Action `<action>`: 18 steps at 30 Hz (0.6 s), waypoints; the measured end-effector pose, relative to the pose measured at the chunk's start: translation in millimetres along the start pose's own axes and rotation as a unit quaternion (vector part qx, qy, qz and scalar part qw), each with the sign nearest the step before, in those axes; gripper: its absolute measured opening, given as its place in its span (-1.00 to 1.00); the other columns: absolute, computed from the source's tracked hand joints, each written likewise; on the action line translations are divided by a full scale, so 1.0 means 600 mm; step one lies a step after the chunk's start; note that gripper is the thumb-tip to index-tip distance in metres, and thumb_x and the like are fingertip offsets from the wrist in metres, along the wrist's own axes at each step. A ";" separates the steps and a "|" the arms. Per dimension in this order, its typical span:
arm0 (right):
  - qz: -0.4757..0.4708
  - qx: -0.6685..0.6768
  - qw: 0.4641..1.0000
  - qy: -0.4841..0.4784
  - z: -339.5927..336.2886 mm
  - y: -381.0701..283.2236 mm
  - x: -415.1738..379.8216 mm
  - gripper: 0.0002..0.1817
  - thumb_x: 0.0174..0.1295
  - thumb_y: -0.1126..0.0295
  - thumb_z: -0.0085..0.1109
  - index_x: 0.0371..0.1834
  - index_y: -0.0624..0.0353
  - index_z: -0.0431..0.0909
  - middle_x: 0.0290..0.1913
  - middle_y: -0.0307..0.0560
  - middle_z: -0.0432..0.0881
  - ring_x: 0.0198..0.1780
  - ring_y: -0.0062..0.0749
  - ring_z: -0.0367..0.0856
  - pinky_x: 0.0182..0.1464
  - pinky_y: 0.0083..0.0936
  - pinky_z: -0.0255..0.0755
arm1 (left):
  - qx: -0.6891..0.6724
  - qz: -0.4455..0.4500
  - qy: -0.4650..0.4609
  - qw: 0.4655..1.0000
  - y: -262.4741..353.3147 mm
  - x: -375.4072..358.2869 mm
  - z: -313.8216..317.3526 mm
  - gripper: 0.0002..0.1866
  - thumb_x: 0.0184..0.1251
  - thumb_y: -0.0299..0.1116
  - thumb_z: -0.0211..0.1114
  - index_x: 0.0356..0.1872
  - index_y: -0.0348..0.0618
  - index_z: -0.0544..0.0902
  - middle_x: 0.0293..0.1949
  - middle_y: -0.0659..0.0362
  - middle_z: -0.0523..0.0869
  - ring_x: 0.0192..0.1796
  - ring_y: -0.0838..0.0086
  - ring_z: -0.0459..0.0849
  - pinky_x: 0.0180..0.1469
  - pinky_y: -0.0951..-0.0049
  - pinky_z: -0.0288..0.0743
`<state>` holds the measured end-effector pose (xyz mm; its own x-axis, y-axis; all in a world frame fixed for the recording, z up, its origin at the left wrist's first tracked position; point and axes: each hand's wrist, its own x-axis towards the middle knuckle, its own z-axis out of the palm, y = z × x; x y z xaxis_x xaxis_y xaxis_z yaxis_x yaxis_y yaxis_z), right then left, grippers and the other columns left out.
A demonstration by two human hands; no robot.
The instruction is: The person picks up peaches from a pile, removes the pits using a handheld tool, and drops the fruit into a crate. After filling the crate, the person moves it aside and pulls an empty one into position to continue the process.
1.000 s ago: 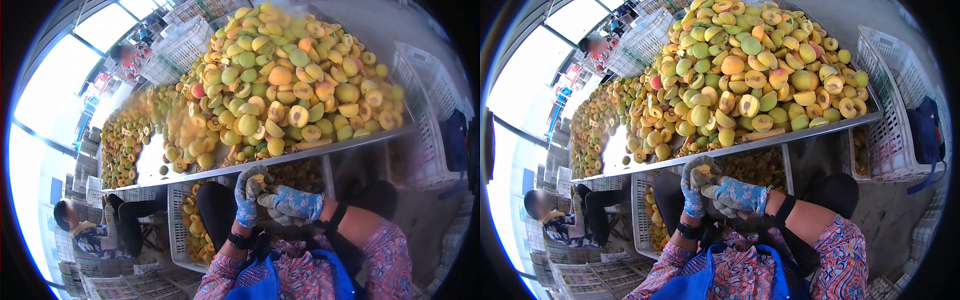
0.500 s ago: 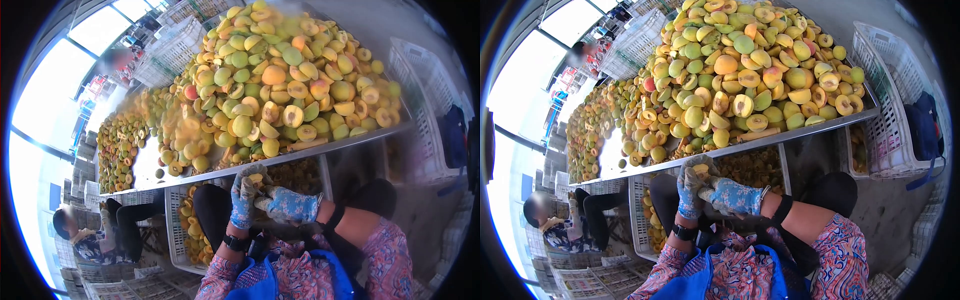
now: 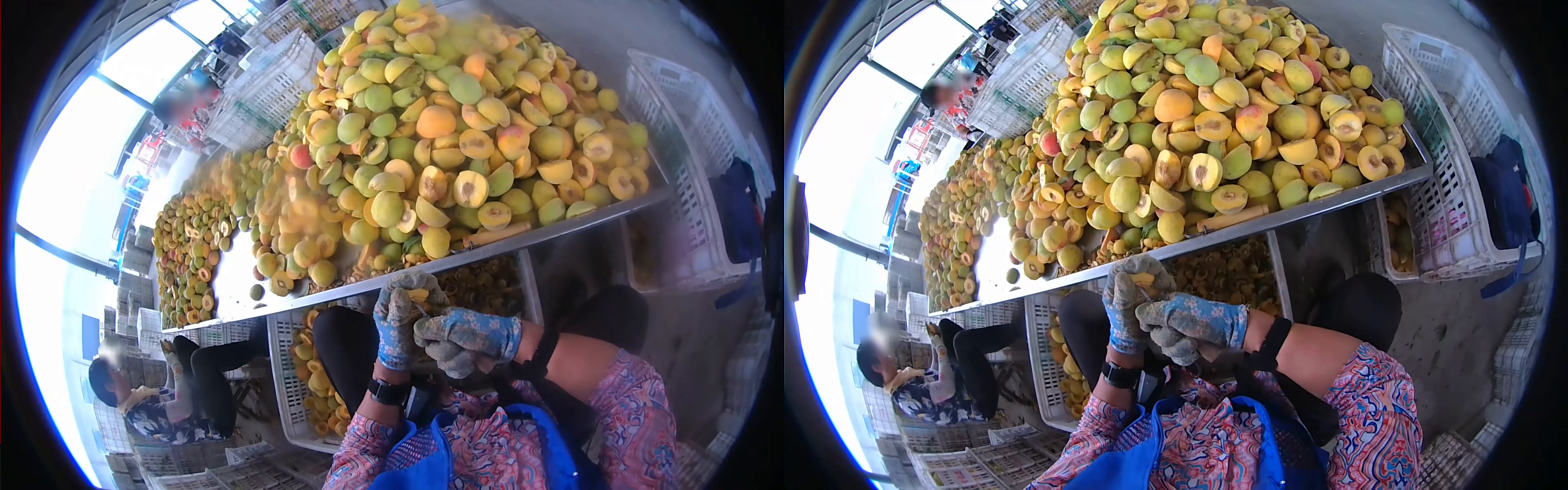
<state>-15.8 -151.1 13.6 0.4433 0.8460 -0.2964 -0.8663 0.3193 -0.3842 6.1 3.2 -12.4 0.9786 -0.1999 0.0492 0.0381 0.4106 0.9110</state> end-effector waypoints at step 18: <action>0.060 -0.804 0.525 0.274 -0.152 0.008 0.009 -0.39 0.31 0.05 -0.02 0.21 0.38 0.38 -0.15 0.26 0.66 -0.07 0.11 0.63 0.00 -0.08 0.47 | 0.643 0.139 0.251 0.710 0.205 -0.097 -0.336 -0.68 0.34 -0.31 0.26 0.03 -0.25 0.58 -0.09 0.01 0.66 -0.09 0.20 0.65 0.05 0.33 0.53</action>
<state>3.8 -184.0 -69.8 0.7886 0.4292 -0.4403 0.2237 -0.8673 -0.4447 -5.3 245.0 14.3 0.8729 0.2049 0.4428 -0.0706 -0.8450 0.5301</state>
